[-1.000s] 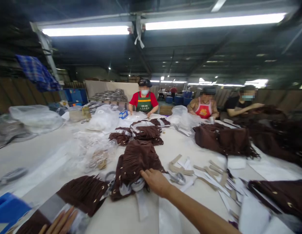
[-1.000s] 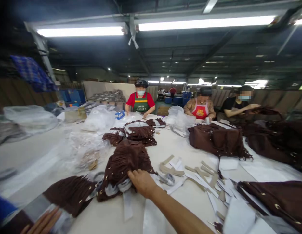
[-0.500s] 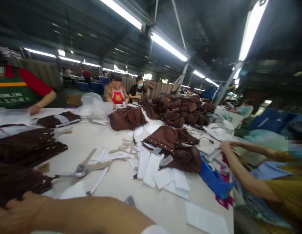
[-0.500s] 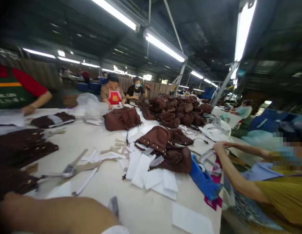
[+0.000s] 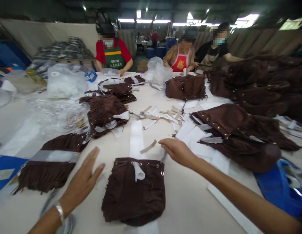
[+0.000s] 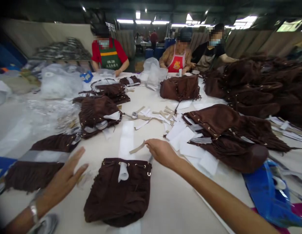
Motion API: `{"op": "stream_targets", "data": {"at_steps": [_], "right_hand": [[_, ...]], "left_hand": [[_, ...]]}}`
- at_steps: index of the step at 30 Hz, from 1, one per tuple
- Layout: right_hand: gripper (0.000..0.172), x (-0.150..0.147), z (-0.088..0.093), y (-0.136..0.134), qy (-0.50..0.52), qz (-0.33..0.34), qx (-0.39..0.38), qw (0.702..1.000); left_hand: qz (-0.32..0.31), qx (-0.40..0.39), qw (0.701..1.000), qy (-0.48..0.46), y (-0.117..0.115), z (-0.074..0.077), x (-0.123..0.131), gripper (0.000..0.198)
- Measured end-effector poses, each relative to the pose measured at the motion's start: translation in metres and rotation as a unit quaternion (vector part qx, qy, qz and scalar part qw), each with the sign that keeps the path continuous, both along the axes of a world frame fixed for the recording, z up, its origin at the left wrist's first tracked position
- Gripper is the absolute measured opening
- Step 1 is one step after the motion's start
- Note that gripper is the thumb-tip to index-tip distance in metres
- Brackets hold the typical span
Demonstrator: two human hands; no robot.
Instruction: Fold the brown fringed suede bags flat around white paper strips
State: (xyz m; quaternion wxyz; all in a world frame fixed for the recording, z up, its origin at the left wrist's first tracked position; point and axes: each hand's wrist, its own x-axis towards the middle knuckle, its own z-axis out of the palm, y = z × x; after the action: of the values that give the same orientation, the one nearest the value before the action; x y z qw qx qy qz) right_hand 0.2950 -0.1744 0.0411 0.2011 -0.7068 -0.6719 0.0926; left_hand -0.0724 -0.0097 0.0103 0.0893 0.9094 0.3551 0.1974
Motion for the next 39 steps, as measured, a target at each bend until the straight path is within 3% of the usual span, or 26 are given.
{"op": "stream_targets", "data": {"at_steps": [1, 3, 7, 10, 15, 19, 21, 23, 25, 28, 30, 34, 39], "right_hand": [[0.028, -0.019, -0.006, -0.014, 0.018, -0.001, 0.018, 1.0], [0.028, -0.056, -0.023, -0.038, 0.023, -0.026, 0.027, 0.999], [0.029, -0.1, -0.068, -0.078, 0.026, -0.182, -0.029, 0.983], [0.044, -0.103, -0.097, -0.091, 0.119, -0.251, -0.096, 0.956], [0.032, -0.091, -0.12, -0.07, 0.347, -0.267, -0.102, 0.893], [0.03, -0.082, -0.126, -0.051, 0.518, -0.278, -0.082, 0.804], [0.032, -0.078, -0.128, -0.048, 0.526, -0.282, -0.077, 0.799], [0.035, -0.074, -0.131, -0.046, 0.505, -0.283, -0.074, 0.812], [0.036, -0.072, -0.134, -0.045, 0.491, -0.284, -0.071, 0.821], [0.033, -0.073, -0.134, -0.042, 0.483, -0.287, -0.061, 0.825], [0.03, -0.076, -0.13, -0.039, 0.486, -0.294, -0.051, 0.822], [0.028, -0.082, -0.116, -0.035, 0.503, -0.314, -0.037, 0.804], [0.044, -0.096, -0.104, -0.039, 0.543, -0.323, -0.043, 0.774]], "left_hand": [[-0.029, -0.046, 0.998, 0.014, -0.018, -0.004, 0.016, 0.055], [-0.059, -0.063, 0.996, 0.025, -0.052, -0.016, 0.041, 0.051], [-0.088, -0.078, 0.99, 0.078, -0.095, -0.041, 0.054, 0.057], [-0.085, -0.081, 0.987, 0.112, -0.106, -0.049, 0.05, 0.061], [-0.091, -0.104, 0.984, 0.115, -0.103, -0.05, 0.059, 0.058], [-0.052, -0.178, 0.982, 0.032, -0.097, -0.039, 0.054, 0.045], [0.006, -0.175, 0.983, -0.049, -0.104, -0.029, 0.041, 0.038], [0.049, -0.122, 0.986, -0.106, -0.124, -0.021, 0.024, 0.03], [0.021, -0.071, 0.992, -0.106, -0.153, -0.02, 0.007, 0.02], [-0.103, -0.039, 0.993, -0.04, -0.201, -0.03, -0.01, 0.016], [-0.15, -0.001, 0.989, -0.016, -0.224, -0.041, -0.013, 0.019], [-0.159, 0.07, 0.985, 0.01, -0.244, -0.061, -0.006, 0.031], [-0.15, 0.116, 0.98, 0.061, -0.245, -0.08, 0.005, 0.038]]}}
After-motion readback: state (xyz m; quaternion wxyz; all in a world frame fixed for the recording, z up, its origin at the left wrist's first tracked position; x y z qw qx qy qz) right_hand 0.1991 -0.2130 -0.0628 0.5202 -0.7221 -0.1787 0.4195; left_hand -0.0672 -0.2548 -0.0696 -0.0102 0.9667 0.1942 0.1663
